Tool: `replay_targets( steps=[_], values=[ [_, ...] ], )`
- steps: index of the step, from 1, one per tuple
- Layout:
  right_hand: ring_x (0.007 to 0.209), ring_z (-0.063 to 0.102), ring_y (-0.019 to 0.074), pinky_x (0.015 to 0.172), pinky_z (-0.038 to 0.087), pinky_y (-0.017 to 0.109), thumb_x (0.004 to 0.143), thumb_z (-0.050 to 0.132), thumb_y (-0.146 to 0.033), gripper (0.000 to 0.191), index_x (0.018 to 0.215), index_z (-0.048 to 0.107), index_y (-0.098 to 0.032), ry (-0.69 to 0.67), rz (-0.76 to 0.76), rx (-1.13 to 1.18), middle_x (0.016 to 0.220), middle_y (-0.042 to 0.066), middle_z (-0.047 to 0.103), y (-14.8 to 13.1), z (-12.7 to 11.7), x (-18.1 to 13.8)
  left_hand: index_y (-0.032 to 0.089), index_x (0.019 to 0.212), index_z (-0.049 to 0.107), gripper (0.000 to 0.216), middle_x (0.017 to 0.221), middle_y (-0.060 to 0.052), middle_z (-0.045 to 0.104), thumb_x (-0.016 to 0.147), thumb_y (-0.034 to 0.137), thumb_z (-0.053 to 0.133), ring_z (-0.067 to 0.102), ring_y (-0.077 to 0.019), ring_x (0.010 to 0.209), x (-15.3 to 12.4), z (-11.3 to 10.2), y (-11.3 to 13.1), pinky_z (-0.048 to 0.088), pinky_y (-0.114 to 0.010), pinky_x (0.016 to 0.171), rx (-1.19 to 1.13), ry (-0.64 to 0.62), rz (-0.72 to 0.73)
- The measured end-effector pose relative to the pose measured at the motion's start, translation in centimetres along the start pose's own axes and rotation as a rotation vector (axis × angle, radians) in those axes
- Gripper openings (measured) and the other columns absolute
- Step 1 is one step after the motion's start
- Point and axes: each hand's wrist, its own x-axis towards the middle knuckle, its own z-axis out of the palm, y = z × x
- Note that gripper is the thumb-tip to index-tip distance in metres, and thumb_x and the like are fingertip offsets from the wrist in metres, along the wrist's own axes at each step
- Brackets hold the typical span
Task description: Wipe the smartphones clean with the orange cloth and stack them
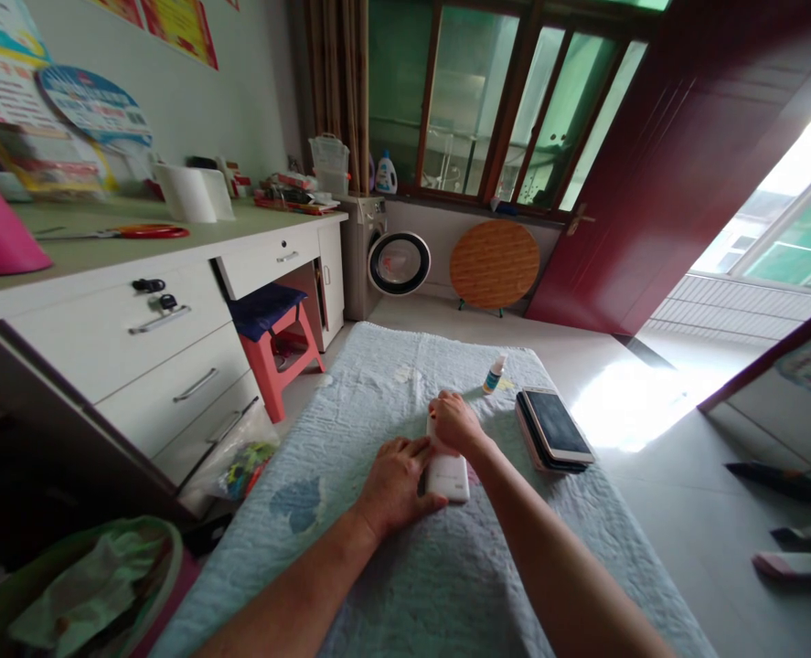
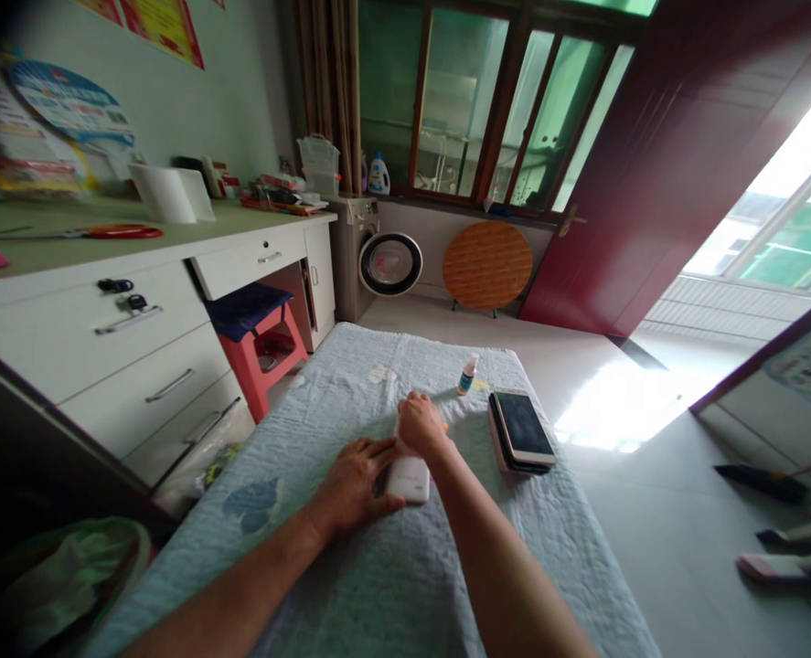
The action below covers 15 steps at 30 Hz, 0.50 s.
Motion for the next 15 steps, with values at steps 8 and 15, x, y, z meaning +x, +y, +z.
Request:
replay_targets(
  steps=[8, 15],
  values=[
    [0.095, 0.053, 0.0195, 0.081, 0.036, 0.026, 0.086, 0.043, -0.012, 0.031, 0.104, 0.069, -0.017, 0.005, -0.049, 0.052, 0.101, 0.009, 0.062, 0.4, 0.0, -0.7, 0.026, 0.123, 0.059, 0.062, 0.130, -0.005, 0.059, 0.071, 0.059, 0.067, 0.053, -0.0304, 0.109, -0.2, -0.1, 0.1, 0.039, -0.043, 0.098, -0.016, 0.006, 0.009],
    [0.089, 0.054, 0.0171, 0.083, 0.034, 0.025, 0.089, 0.043, -0.012, 0.029, 0.101, 0.068, -0.016, 0.043, 0.012, 0.077, 0.094, 0.008, 0.063, 3.4, -0.2, -2.4, 0.023, 0.123, 0.058, 0.067, 0.132, -0.008, 0.057, 0.071, 0.065, 0.064, 0.050, -0.0314, 0.115, -0.2, 0.0, 0.1, 0.037, -0.043, 0.100, -0.004, -0.005, -0.017]
  ],
)
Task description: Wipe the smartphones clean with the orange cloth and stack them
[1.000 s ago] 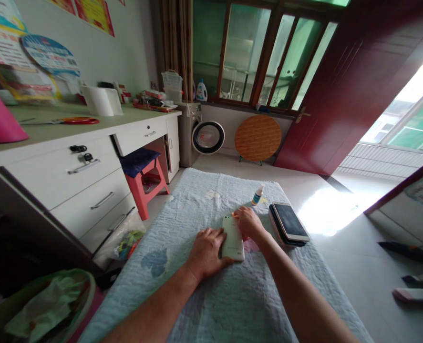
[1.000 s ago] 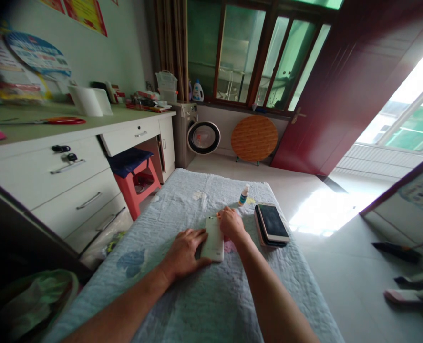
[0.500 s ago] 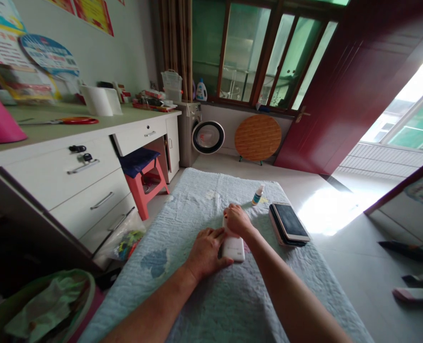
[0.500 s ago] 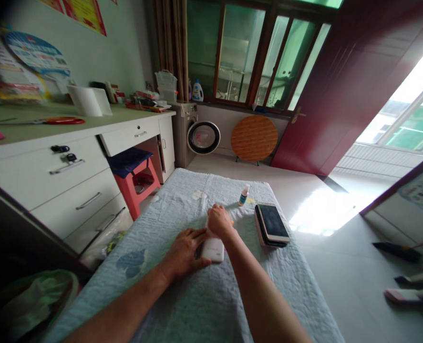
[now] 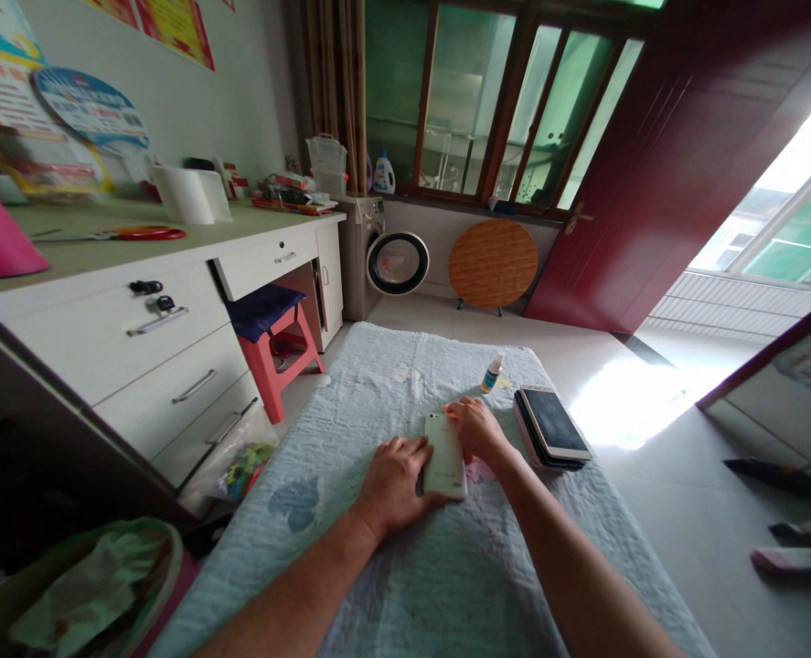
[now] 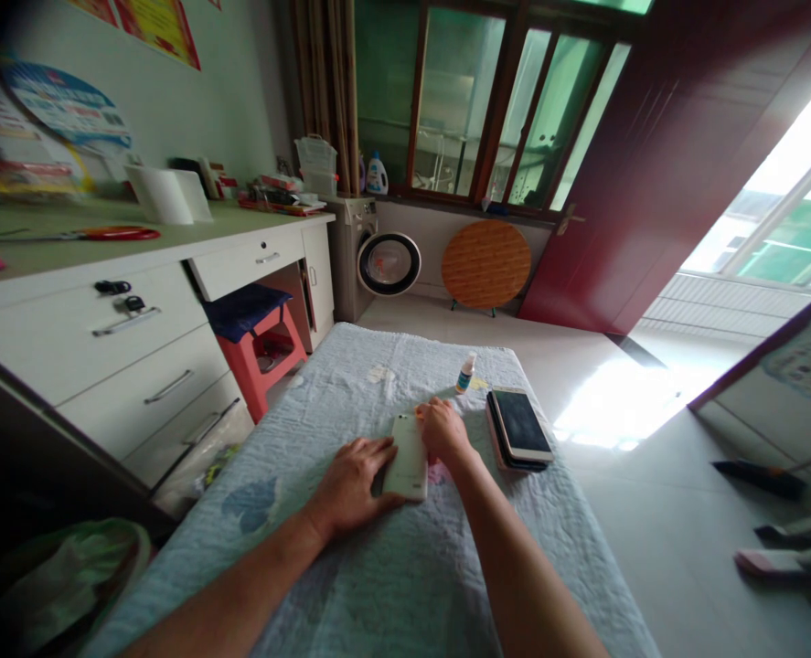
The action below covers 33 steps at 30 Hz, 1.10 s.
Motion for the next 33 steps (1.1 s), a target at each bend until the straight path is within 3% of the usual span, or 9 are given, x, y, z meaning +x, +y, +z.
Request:
replay_targets(
  steps=[7, 15, 23, 28, 33],
  values=[
    [0.087, 0.051, 0.0174, 0.077, 0.034, 0.024, 0.090, 0.039, -0.013, 0.028, 0.096, 0.066, -0.017, 0.057, 0.089, 0.017, 0.091, 0.008, 0.060, -0.4, 0.1, -2.7, 0.022, 0.122, 0.059, 0.065, 0.133, -0.008, 0.056, 0.072, 0.063, 0.064, 0.052, -0.0301, 0.112, 0.1, -0.2, -0.1, 0.039, -0.042, 0.098, -0.007, 0.004, 0.039],
    [0.086, 0.053, 0.0170, 0.078, 0.036, 0.023, 0.086, 0.042, -0.015, 0.026, 0.089, 0.068, -0.019, 0.034, 0.064, 0.134, 0.090, 0.006, 0.062, -2.0, 0.1, -7.7, 0.023, 0.123, 0.058, 0.064, 0.134, -0.007, 0.056, 0.071, 0.060, 0.067, 0.051, -0.0309, 0.113, 0.1, 0.2, -0.4, 0.039, -0.044, 0.099, -0.012, -0.002, 0.028],
    [0.097, 0.052, 0.0183, 0.080, 0.037, 0.023, 0.084, 0.041, -0.010, 0.037, 0.105, 0.066, -0.026, -0.017, 0.053, 0.182, 0.102, 0.005, 0.062, -3.5, 0.3, -12.4, 0.024, 0.124, 0.057, 0.058, 0.136, -0.006, 0.055, 0.073, 0.049, 0.068, 0.050, -0.0295, 0.114, 0.1, 0.7, -0.6, 0.038, -0.043, 0.100, 0.005, 0.015, 0.022],
    [0.104, 0.048, 0.0206, 0.086, 0.036, 0.024, 0.085, 0.041, -0.010, 0.042, 0.120, 0.059, -0.024, 0.020, 0.005, 0.158, 0.114, 0.009, 0.059, -3.7, 0.4, -11.7, 0.024, 0.124, 0.058, 0.058, 0.135, -0.004, 0.056, 0.072, 0.048, 0.070, 0.051, -0.0288, 0.112, 0.2, 0.7, -0.8, 0.039, -0.041, 0.099, -0.006, 0.009, 0.043],
    [0.094, 0.048, 0.0219, 0.080, 0.037, 0.027, 0.083, 0.048, -0.016, 0.037, 0.118, 0.058, -0.016, -0.020, 0.034, 0.069, 0.108, 0.012, 0.058, -2.8, 0.1, -8.1, 0.024, 0.124, 0.058, 0.065, 0.135, -0.007, 0.056, 0.071, 0.060, 0.067, 0.052, -0.0301, 0.112, 0.3, 0.5, -1.0, 0.039, -0.043, 0.099, -0.023, -0.002, 0.047]
  ],
)
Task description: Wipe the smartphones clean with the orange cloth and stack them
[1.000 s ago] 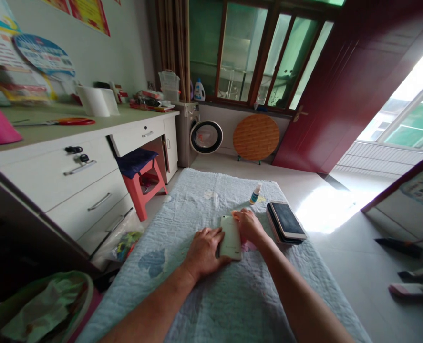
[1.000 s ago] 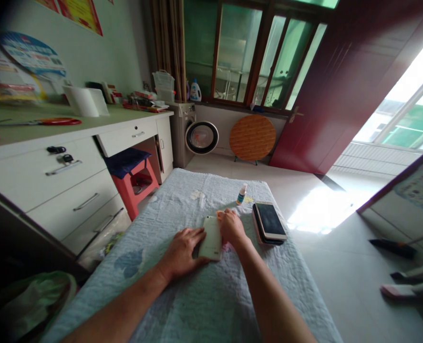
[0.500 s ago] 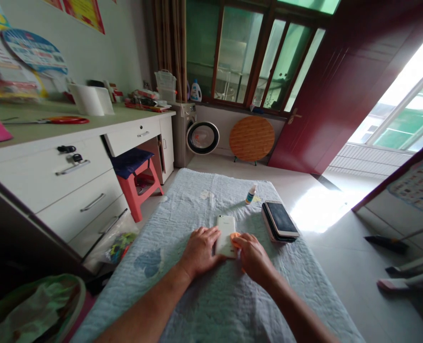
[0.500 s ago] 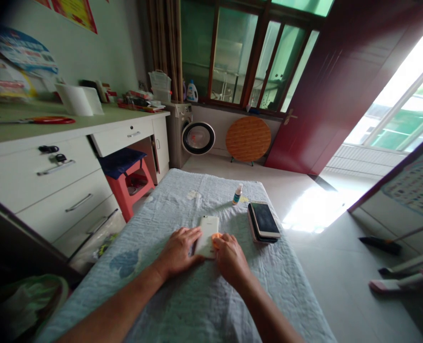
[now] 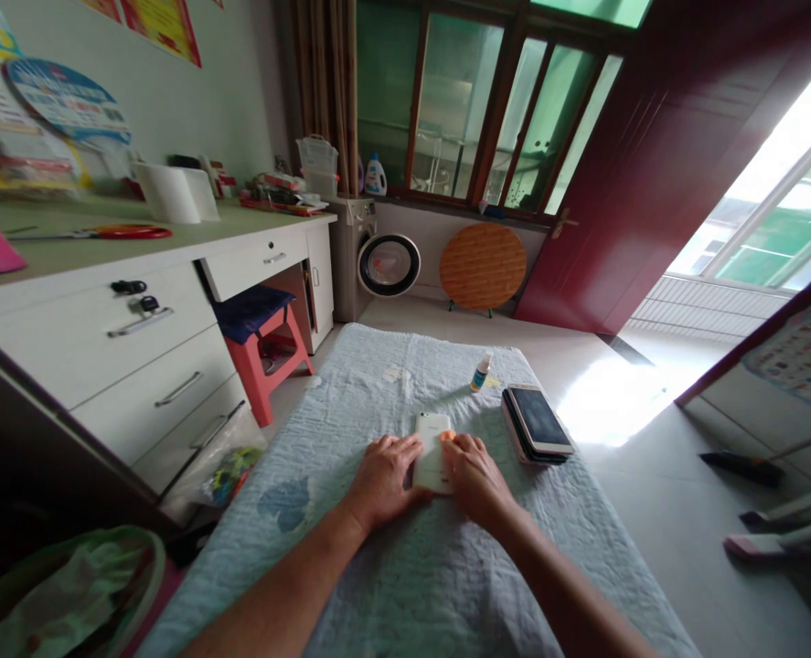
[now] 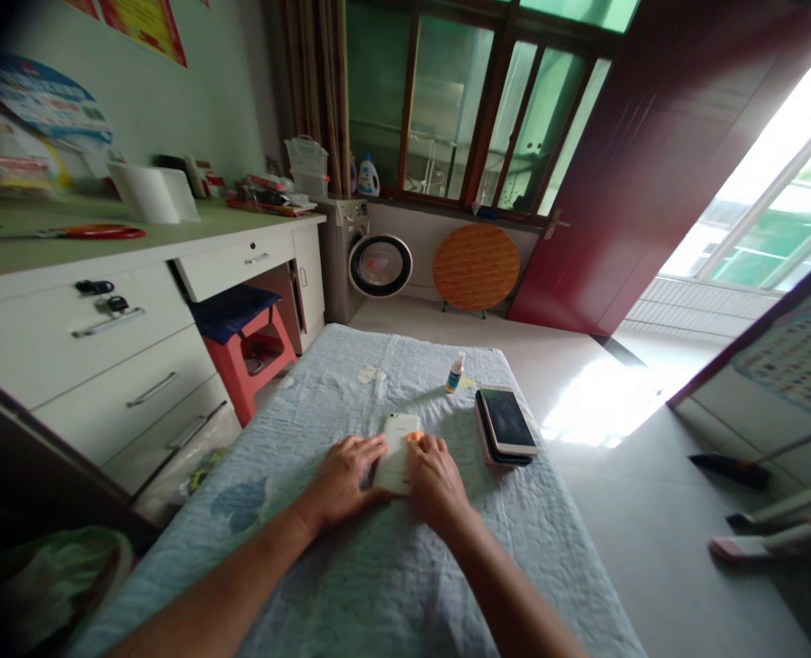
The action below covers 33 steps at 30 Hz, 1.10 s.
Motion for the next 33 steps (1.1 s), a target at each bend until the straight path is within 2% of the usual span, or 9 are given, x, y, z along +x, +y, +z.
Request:
replay_targets(
  steps=[5, 9, 14, 17, 21, 24, 28, 33],
  values=[
    [0.093, 0.048, 0.0212, 0.079, 0.035, 0.027, 0.085, 0.044, -0.013, 0.029, 0.108, 0.061, -0.016, 0.018, 0.047, -0.050, 0.104, 0.011, 0.057, 1.2, 0.1, 4.2, 0.025, 0.124, 0.058, 0.069, 0.135, -0.007, 0.055, 0.070, 0.067, 0.065, 0.052, -0.0301, 0.109, 0.0, 0.0, -0.1, 0.040, -0.041, 0.096, -0.019, 0.015, 0.026],
    [0.092, 0.047, 0.0203, 0.077, 0.035, 0.026, 0.089, 0.040, -0.014, 0.026, 0.103, 0.062, -0.017, 0.033, 0.068, -0.053, 0.104, 0.011, 0.056, 1.6, 0.3, 5.1, 0.025, 0.124, 0.058, 0.067, 0.134, -0.006, 0.056, 0.070, 0.064, 0.066, 0.052, -0.0299, 0.109, 0.0, -0.1, 0.0, 0.040, -0.041, 0.096, -0.017, 0.017, 0.017],
    [0.093, 0.048, 0.0186, 0.077, 0.036, 0.024, 0.089, 0.043, -0.018, 0.025, 0.106, 0.061, -0.021, 0.038, -0.005, 0.034, 0.104, 0.007, 0.055, 1.1, 0.4, 2.0, 0.024, 0.127, 0.056, 0.068, 0.137, -0.006, 0.054, 0.070, 0.060, 0.068, 0.051, -0.0304, 0.114, -0.1, -0.1, 0.0, 0.038, -0.042, 0.100, -0.007, -0.003, -0.003],
    [0.092, 0.049, 0.0183, 0.076, 0.036, 0.023, 0.090, 0.041, -0.020, 0.025, 0.102, 0.063, -0.024, 0.023, 0.012, 0.091, 0.101, 0.006, 0.055, 0.4, 0.6, -0.8, 0.023, 0.127, 0.057, 0.066, 0.137, -0.006, 0.054, 0.070, 0.053, 0.070, 0.050, -0.0303, 0.115, -0.1, 0.1, 0.0, 0.038, -0.042, 0.101, 0.007, -0.001, -0.013],
    [0.100, 0.050, 0.0192, 0.080, 0.037, 0.024, 0.086, 0.041, -0.012, 0.034, 0.105, 0.064, -0.028, 0.003, 0.033, 0.155, 0.105, 0.005, 0.055, -0.5, 0.8, -3.9, 0.023, 0.127, 0.057, 0.061, 0.137, -0.006, 0.055, 0.072, 0.046, 0.070, 0.050, -0.0297, 0.115, -0.1, 0.3, 0.0, 0.038, -0.041, 0.101, 0.025, 0.015, -0.012],
    [0.102, 0.050, 0.0196, 0.083, 0.038, 0.025, 0.083, 0.041, -0.008, 0.045, 0.116, 0.061, -0.032, -0.021, 0.027, 0.163, 0.108, 0.005, 0.055, -0.9, 0.9, -5.6, 0.021, 0.126, 0.057, 0.061, 0.136, -0.007, 0.055, 0.072, 0.047, 0.069, 0.050, -0.0296, 0.115, -0.2, 0.3, 0.1, 0.038, -0.042, 0.101, 0.032, 0.024, -0.009],
    [0.105, 0.048, 0.0206, 0.083, 0.039, 0.026, 0.084, 0.040, -0.007, 0.053, 0.129, 0.053, -0.031, -0.023, -0.029, 0.111, 0.117, 0.006, 0.053, -1.0, 0.8, -6.0, 0.021, 0.125, 0.058, 0.060, 0.135, -0.007, 0.056, 0.073, 0.048, 0.069, 0.051, -0.0294, 0.114, -0.2, 0.2, 0.2, 0.039, -0.042, 0.100, 0.034, 0.018, -0.009],
    [0.104, 0.046, 0.0207, 0.088, 0.038, 0.028, 0.084, 0.040, -0.010, 0.049, 0.130, 0.052, -0.023, 0.003, -0.113, 0.054, 0.119, 0.010, 0.053, -0.5, 0.3, -2.8, 0.021, 0.125, 0.058, 0.063, 0.136, -0.007, 0.055, 0.072, 0.052, 0.070, 0.051, -0.0297, 0.114, -0.1, 0.2, 0.0, 0.039, -0.042, 0.100, 0.020, 0.006, 0.000]
  ],
)
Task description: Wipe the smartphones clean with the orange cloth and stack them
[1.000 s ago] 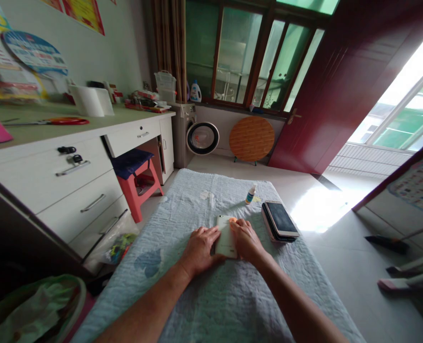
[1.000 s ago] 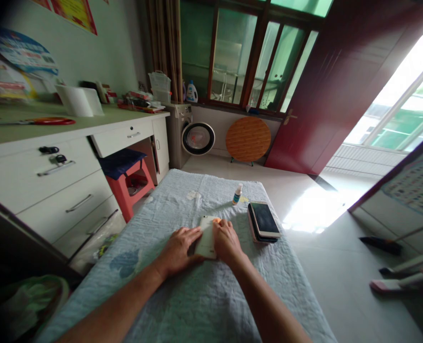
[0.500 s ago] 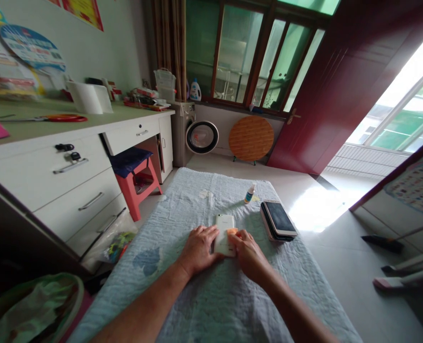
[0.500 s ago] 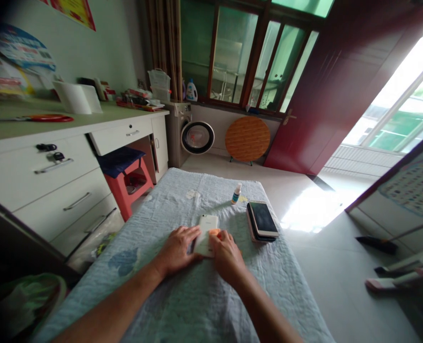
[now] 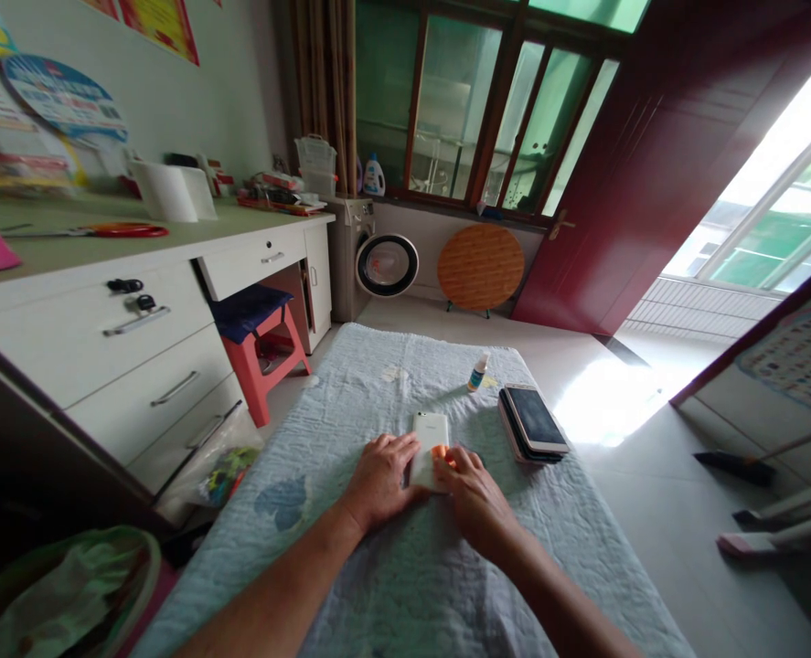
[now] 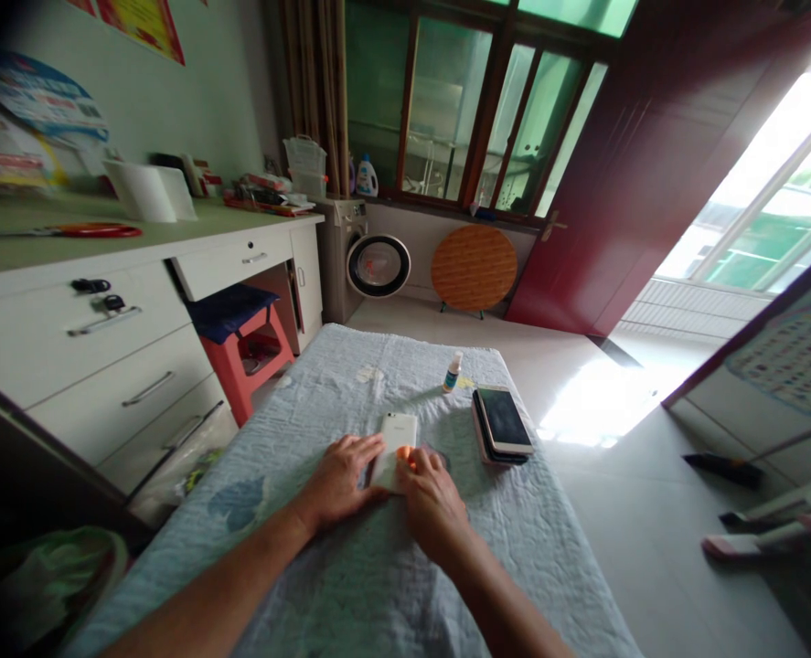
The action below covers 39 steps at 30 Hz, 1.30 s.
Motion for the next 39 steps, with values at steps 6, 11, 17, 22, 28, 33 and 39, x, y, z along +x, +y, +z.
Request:
replay_targets(
  steps=[6, 11, 17, 22, 28, 33, 39],
  values=[
    [0.098, 0.047, 0.0205, 0.086, 0.036, 0.028, 0.081, 0.046, -0.013, 0.044, 0.125, 0.053, -0.016, -0.063, 0.023, -0.127, 0.116, 0.011, 0.053, 1.7, -0.5, 5.8, 0.021, 0.126, 0.057, 0.069, 0.135, -0.008, 0.055, 0.071, 0.060, 0.068, 0.052, -0.0306, 0.111, 0.0, -0.1, -0.1, 0.041, -0.043, 0.098, -0.036, 0.010, 0.017],
    [0.092, 0.047, 0.0205, 0.081, 0.036, 0.029, 0.083, 0.042, -0.010, 0.042, 0.123, 0.053, -0.015, -0.017, 0.036, -0.186, 0.114, 0.012, 0.054, 1.3, -0.2, 8.1, 0.023, 0.123, 0.058, 0.065, 0.132, -0.007, 0.057, 0.070, 0.060, 0.069, 0.051, -0.0308, 0.112, 0.0, -0.5, 0.1, 0.040, -0.044, 0.098, -0.036, -0.001, 0.003],
    [0.094, 0.047, 0.0199, 0.084, 0.035, 0.030, 0.092, 0.039, -0.020, 0.042, 0.133, 0.045, -0.021, 0.003, -0.101, -0.168, 0.115, 0.009, 0.055, -0.2, 0.4, 8.3, 0.025, 0.132, 0.050, 0.073, 0.129, -0.005, 0.059, 0.070, 0.060, 0.068, 0.054, -0.0288, 0.107, 0.0, -0.7, 0.3, 0.040, -0.042, 0.097, -0.077, 0.007, 0.025],
    [0.089, 0.047, 0.0193, 0.080, 0.034, 0.029, 0.089, 0.041, -0.015, 0.039, 0.126, 0.051, -0.021, -0.003, -0.023, -0.189, 0.115, 0.008, 0.055, 1.4, -0.1, 7.9, 0.023, 0.124, 0.057, 0.065, 0.129, -0.006, 0.058, 0.071, 0.058, 0.068, 0.052, -0.0296, 0.109, -0.1, -0.5, 0.2, 0.041, -0.042, 0.096, -0.047, 0.011, 0.005],
    [0.089, 0.047, 0.0191, 0.082, 0.034, 0.028, 0.088, 0.044, -0.018, 0.024, 0.105, 0.061, -0.018, -0.008, 0.042, -0.209, 0.110, 0.009, 0.056, 3.5, -0.8, 6.8, 0.023, 0.125, 0.057, 0.066, 0.133, -0.006, 0.056, 0.068, 0.054, 0.071, 0.051, -0.0300, 0.110, 0.0, -0.2, 0.0, 0.040, -0.042, 0.097, -0.030, 0.013, 0.003],
    [0.088, 0.046, 0.0196, 0.078, 0.034, 0.028, 0.086, 0.043, -0.013, 0.037, 0.120, 0.056, -0.018, -0.013, 0.008, -0.216, 0.112, 0.009, 0.056, 2.2, -0.4, 8.0, 0.025, 0.122, 0.058, 0.062, 0.131, -0.006, 0.057, 0.070, 0.057, 0.068, 0.051, -0.0301, 0.111, 0.0, -0.6, 0.2, 0.040, -0.042, 0.097, -0.030, -0.004, -0.005],
    [0.092, 0.047, 0.0190, 0.081, 0.035, 0.027, 0.090, 0.043, -0.020, 0.035, 0.124, 0.055, -0.023, -0.039, -0.017, -0.185, 0.112, 0.007, 0.054, 0.4, -0.1, 10.2, 0.022, 0.125, 0.053, 0.071, 0.127, -0.009, 0.058, 0.070, 0.064, 0.066, 0.052, -0.0313, 0.111, 0.0, -0.2, -0.1, 0.039, -0.044, 0.098, -0.079, 0.013, 0.020]
  ],
)
